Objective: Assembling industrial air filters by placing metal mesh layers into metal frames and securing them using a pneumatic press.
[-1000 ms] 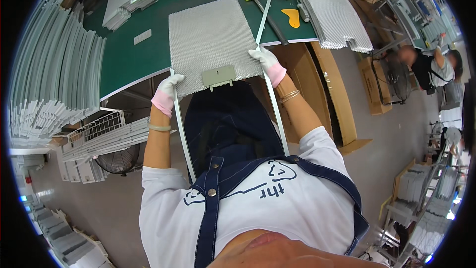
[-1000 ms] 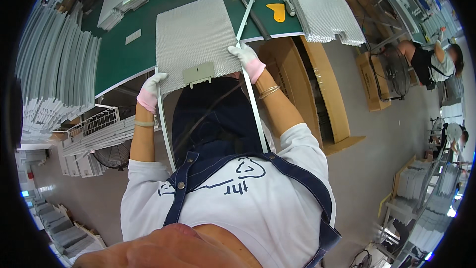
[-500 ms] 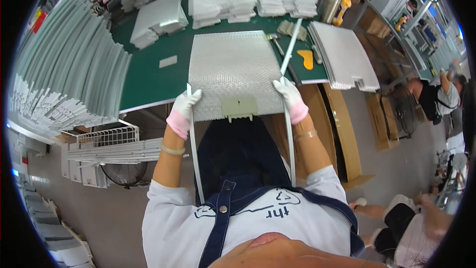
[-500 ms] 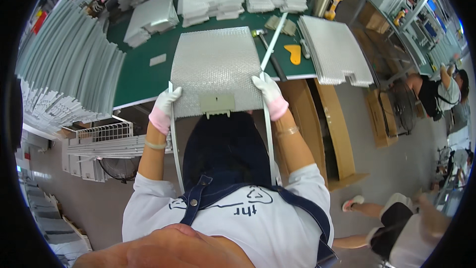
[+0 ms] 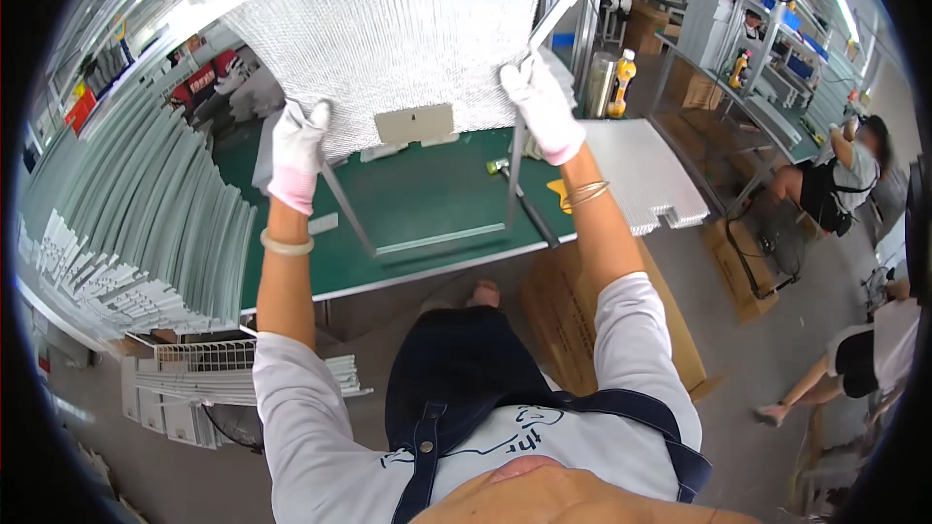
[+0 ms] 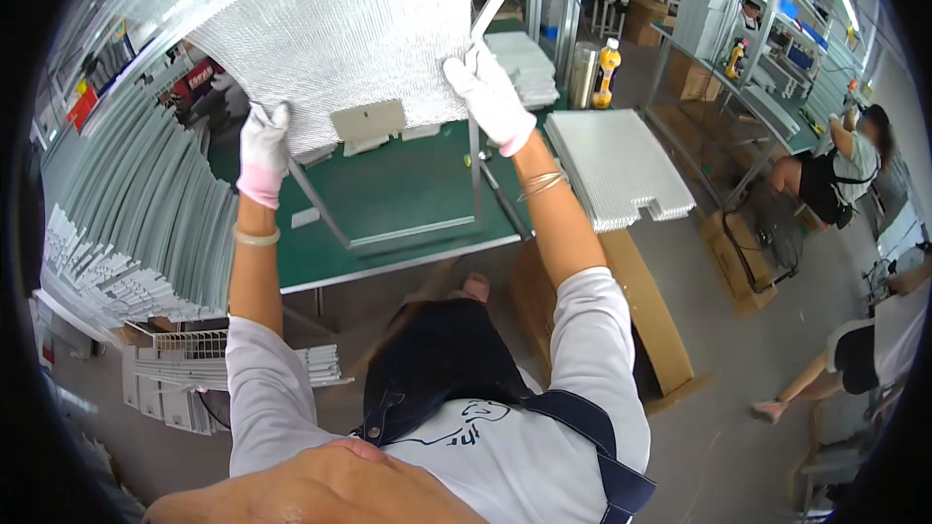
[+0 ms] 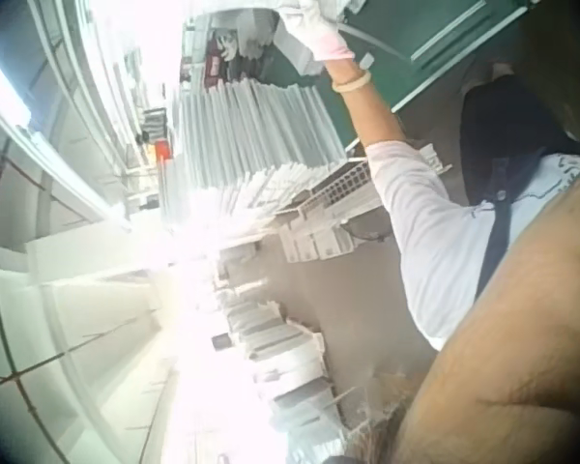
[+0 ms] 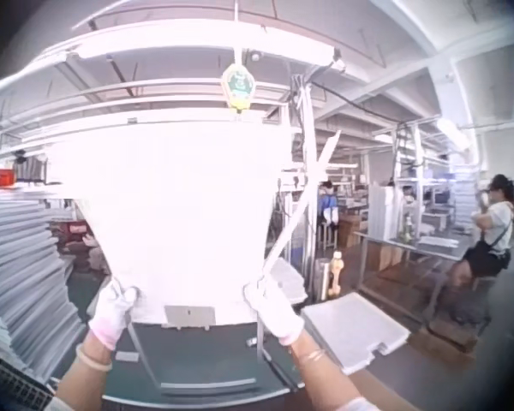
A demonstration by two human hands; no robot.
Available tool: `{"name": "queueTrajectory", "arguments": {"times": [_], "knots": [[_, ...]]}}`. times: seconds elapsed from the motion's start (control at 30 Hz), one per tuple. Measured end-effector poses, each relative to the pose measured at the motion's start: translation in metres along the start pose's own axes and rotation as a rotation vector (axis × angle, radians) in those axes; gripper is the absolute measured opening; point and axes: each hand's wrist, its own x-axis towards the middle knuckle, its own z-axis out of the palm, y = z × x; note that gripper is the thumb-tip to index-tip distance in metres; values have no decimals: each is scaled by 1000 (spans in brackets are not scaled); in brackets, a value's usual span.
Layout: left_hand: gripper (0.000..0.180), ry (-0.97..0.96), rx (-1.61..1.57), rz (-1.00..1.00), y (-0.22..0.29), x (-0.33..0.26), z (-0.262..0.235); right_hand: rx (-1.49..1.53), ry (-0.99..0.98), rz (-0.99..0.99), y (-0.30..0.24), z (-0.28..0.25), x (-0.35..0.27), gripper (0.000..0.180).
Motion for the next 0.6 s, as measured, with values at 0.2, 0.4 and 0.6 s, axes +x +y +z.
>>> {"name": "queueTrajectory", "arguments": {"times": [0.2,0.4,0.6], "knots": [[32,-6,-178,79,-48,4,0,-131,111,96,39,10,-2,31],[22,14,-8,-66,-87,3,-20,-183,59,157,84,-5,-4,33],[40,-85,84,-300,-108,-30,-34,42,-25,278,123,-6,-34,40]]}}
